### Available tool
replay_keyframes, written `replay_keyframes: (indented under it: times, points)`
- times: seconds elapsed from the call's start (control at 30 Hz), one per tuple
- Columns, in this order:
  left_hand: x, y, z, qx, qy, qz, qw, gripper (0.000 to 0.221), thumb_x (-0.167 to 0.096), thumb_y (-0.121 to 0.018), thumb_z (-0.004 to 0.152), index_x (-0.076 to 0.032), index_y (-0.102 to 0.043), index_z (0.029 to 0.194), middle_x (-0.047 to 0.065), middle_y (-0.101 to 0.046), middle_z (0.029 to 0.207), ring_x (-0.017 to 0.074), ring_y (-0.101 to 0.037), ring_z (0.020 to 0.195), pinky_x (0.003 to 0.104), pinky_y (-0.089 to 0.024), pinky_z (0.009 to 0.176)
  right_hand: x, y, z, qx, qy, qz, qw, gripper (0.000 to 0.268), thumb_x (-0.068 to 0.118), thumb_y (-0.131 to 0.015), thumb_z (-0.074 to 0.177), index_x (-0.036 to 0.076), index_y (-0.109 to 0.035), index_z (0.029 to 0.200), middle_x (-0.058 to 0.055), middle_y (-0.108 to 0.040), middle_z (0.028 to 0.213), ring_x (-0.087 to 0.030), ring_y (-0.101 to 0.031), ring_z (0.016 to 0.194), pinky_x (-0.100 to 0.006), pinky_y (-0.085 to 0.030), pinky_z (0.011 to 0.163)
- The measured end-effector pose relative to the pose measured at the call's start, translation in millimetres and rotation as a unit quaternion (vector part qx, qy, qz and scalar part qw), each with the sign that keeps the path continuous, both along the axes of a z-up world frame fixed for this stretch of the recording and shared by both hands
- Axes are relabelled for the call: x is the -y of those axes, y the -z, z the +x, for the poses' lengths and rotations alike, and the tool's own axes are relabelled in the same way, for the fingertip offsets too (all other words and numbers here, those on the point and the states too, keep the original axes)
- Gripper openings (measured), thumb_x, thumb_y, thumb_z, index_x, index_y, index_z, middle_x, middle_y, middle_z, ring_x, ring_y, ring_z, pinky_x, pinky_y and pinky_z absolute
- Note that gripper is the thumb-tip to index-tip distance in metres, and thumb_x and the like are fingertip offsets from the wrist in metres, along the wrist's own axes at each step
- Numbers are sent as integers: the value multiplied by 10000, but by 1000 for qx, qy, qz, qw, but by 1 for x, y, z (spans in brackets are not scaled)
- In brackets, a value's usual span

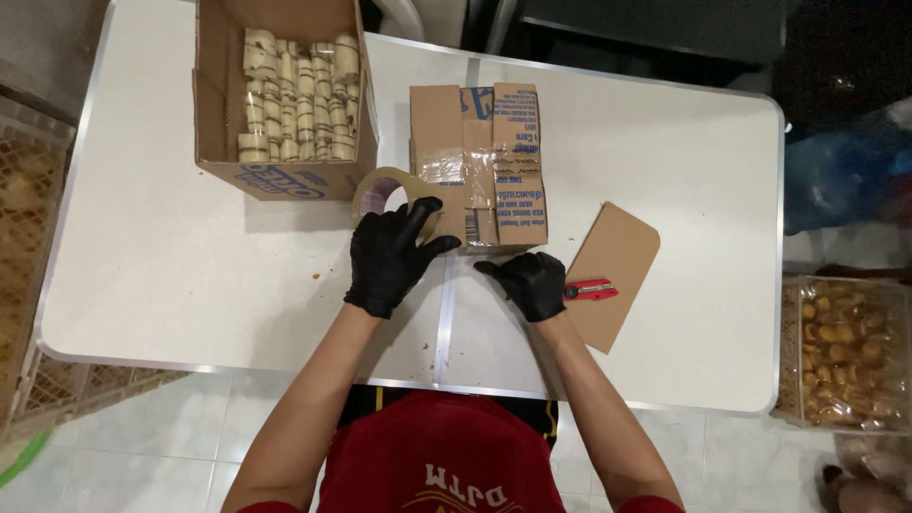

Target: Packing cylindrical wrapped items into cardboard boxes and sealing them with tape

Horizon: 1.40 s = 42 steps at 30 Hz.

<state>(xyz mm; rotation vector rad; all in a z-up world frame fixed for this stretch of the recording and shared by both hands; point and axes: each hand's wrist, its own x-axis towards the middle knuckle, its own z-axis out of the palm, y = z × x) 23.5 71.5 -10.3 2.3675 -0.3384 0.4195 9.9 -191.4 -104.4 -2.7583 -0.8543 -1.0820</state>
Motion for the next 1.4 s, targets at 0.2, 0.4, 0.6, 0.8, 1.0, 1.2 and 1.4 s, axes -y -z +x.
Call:
replay_keyframes:
  times: [0.2,0.4,0.6,0.8,1.0,1.2,1.4]
  points:
    - [0,9,-3,36,-4,41,998,504,-578,-750,905,-223,-663,1251,74,-642,770,273,-615,600,380,-484,622,-28,-12,-2,-12,118,30,992,714,721,-738,848,251,-447,396,34,-403,335,-158,-473,339,-249,-407,452]
    - [-1,16,3,66,-21,90,994,482,-592,-706,920,-242,-659,1249,72,-642,779,273,-623,606,392,-494,626,-35,-5,3,-2,80,39,996,720,696,-779,806,219,-436,389,2,-396,322,-193,-457,310,-282,-406,418]
    - [4,22,-2,101,-32,41,994,514,-584,-736,909,-221,-675,1269,101,-681,849,283,-653,663,396,-512,659,-39,2,4,-67,85,74,991,607,643,-750,866,262,-515,456,41,-471,388,-203,-545,406,-285,-425,471]
    - [2,24,-1,101,-31,38,994,513,-561,-750,911,-193,-689,1263,121,-677,840,279,-630,653,375,-516,660,-26,13,1,-89,65,64,992,593,695,-736,828,275,-541,458,56,-484,382,-175,-497,357,-293,-435,455]
    - [0,16,-3,85,-30,42,995,473,-577,-752,902,-223,-695,1210,58,-641,761,231,-589,560,333,-477,587,-25,-18,5,-93,85,68,990,681,686,-782,803,223,-481,405,49,-447,332,-163,-516,362,-256,-436,485]
    - [-1,17,-4,93,-25,48,994,482,-602,-738,913,-223,-699,1208,53,-622,742,215,-570,540,318,-474,565,-8,-21,-1,-76,125,4,989,665,705,-710,862,229,-507,445,38,-495,387,-171,-537,400,-250,-426,507]
    - [-6,-1,-8,26,-19,-20,999,437,-477,-822,888,-233,-697,1228,52,-730,892,240,-724,744,341,-585,748,-5,-31,-10,-182,102,-21,978,576,644,-740,811,192,-573,494,-6,-571,443,-217,-611,461,-338,-489,515]
